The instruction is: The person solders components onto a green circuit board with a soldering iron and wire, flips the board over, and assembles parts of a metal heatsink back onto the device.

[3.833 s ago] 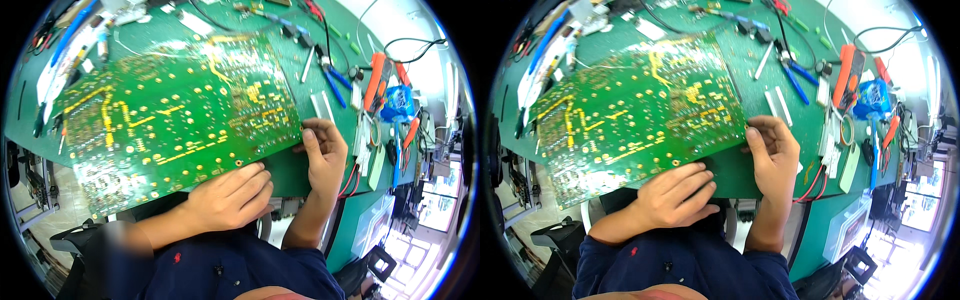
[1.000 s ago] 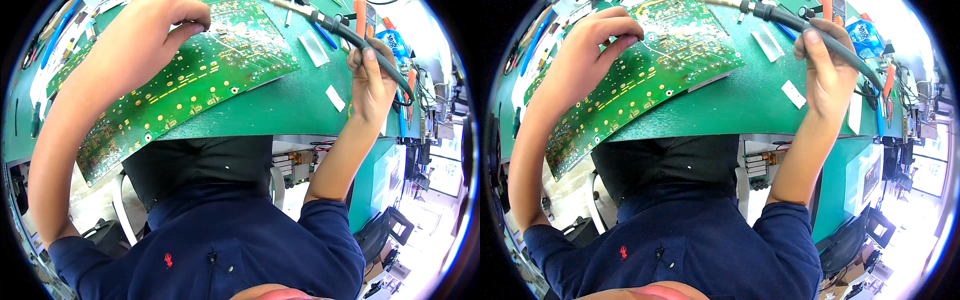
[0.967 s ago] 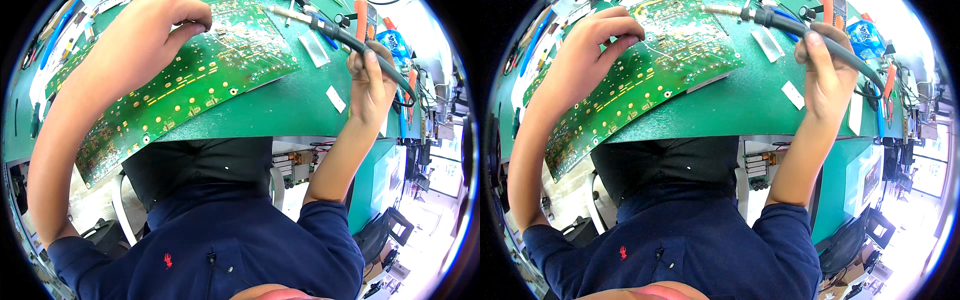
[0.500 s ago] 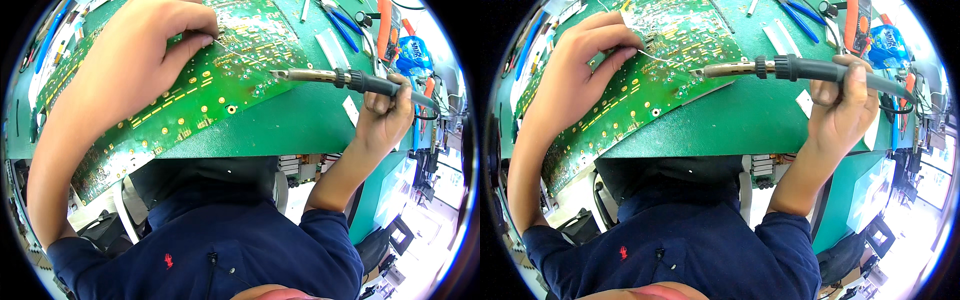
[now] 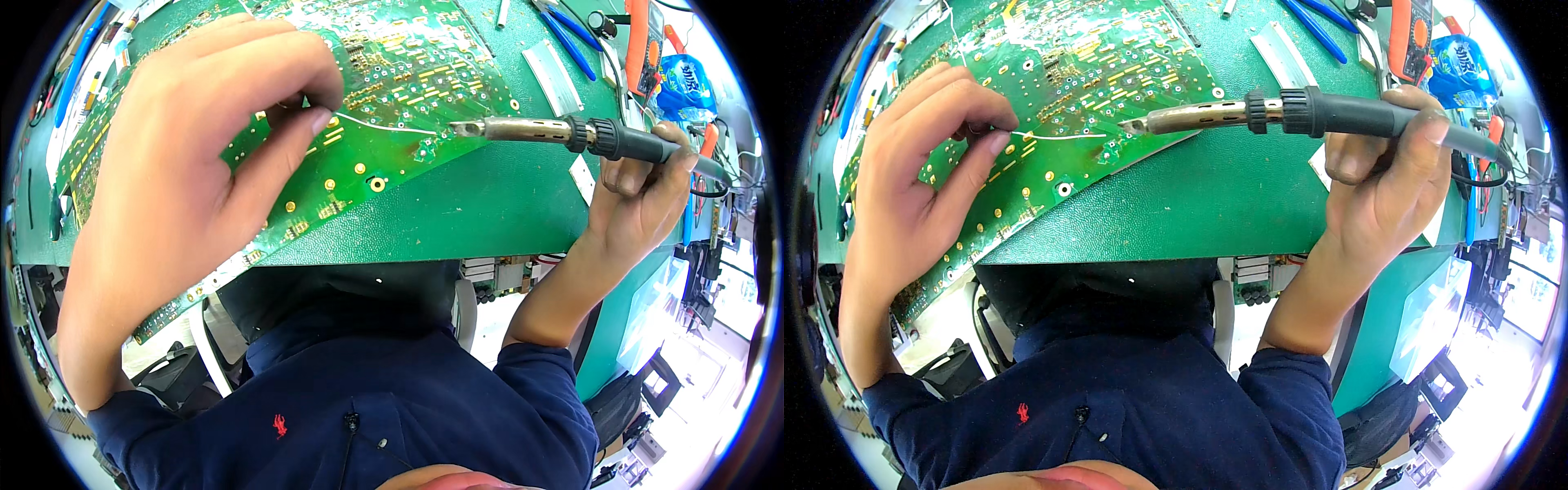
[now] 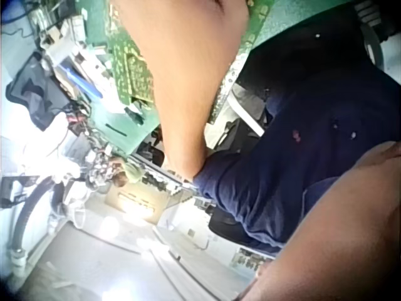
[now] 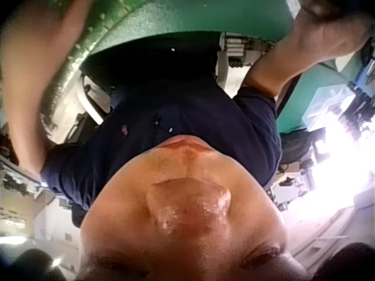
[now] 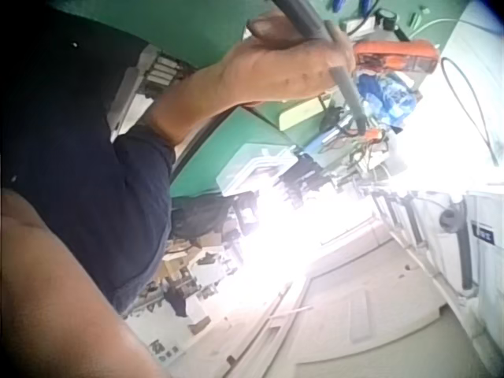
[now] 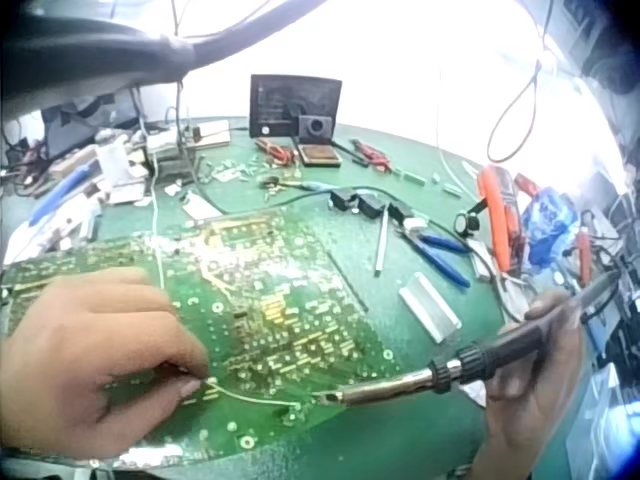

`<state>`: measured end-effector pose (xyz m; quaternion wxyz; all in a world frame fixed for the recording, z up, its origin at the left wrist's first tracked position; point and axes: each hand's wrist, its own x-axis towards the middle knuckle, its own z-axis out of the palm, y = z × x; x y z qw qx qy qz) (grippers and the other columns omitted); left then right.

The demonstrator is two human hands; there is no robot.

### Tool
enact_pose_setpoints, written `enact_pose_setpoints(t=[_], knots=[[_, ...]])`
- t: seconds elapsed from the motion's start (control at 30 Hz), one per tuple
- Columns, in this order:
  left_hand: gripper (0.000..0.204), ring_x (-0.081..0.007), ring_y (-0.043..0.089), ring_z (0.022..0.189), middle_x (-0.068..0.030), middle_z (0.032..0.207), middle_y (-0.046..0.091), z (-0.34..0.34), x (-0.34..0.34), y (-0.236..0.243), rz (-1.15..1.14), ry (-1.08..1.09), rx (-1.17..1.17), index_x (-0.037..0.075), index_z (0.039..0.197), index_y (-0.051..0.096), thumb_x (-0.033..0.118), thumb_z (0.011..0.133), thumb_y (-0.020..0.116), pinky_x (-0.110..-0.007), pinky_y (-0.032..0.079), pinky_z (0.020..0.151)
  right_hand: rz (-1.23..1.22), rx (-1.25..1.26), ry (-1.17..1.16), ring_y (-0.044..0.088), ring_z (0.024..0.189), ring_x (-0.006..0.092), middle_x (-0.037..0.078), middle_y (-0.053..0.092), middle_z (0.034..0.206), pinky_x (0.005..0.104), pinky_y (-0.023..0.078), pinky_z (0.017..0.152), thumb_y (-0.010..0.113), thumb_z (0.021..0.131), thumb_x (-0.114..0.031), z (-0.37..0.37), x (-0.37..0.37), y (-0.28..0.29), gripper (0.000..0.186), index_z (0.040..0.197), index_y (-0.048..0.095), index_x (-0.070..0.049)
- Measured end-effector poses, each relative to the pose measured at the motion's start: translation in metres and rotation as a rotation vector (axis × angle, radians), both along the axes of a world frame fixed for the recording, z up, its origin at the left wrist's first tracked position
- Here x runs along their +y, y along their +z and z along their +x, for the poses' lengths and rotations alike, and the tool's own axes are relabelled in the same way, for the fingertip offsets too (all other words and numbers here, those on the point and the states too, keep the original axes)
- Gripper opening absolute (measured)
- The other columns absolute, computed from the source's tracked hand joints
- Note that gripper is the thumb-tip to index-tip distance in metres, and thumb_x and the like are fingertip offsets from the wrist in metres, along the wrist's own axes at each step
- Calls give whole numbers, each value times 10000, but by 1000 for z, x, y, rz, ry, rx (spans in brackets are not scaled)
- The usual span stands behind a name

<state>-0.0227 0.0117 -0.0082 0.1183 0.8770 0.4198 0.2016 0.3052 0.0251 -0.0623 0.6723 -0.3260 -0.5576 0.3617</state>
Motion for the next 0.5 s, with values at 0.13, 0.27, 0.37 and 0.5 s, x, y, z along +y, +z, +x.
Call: enact_pose_setpoints(t=[0.13,0.27,0.37,0.5], knots=[[142,-264,598,785,-121,829,578,1,1,-5,61,-67,-21,-21,925,630,-86,808,677,-337,472,688,-30,-110,-89,491,474,127,53,515,588,258,342,430,490,1108,-390,-5,-1,0,465,1101,616,58],[144,-273,590,783,-123,821,574,0,1,-7,-19,-33,-59,-20,916,625,-87,800,678,-348,464,689,-40,-110,-65,512,478,128,56,525,586,257,354,428,498,1105,-383,-6,-1,1,450,1099,623,49],[140,-283,584,782,-124,819,576,-1,1,-6,-29,-22,-49,-19,911,625,-81,798,679,-358,456,694,-57,-103,-67,511,474,128,55,524,584,257,350,425,496,1105,-380,-7,-2,0,445,1099,623,47],[133,-294,579,782,-122,817,581,-2,1,-4,2,-43,7,-15,903,628,-71,797,684,-367,447,697,-66,-107,-52,508,474,125,55,523,580,247,345,428,495,1105,-385,-7,-2,0,448,1099,622,45]])
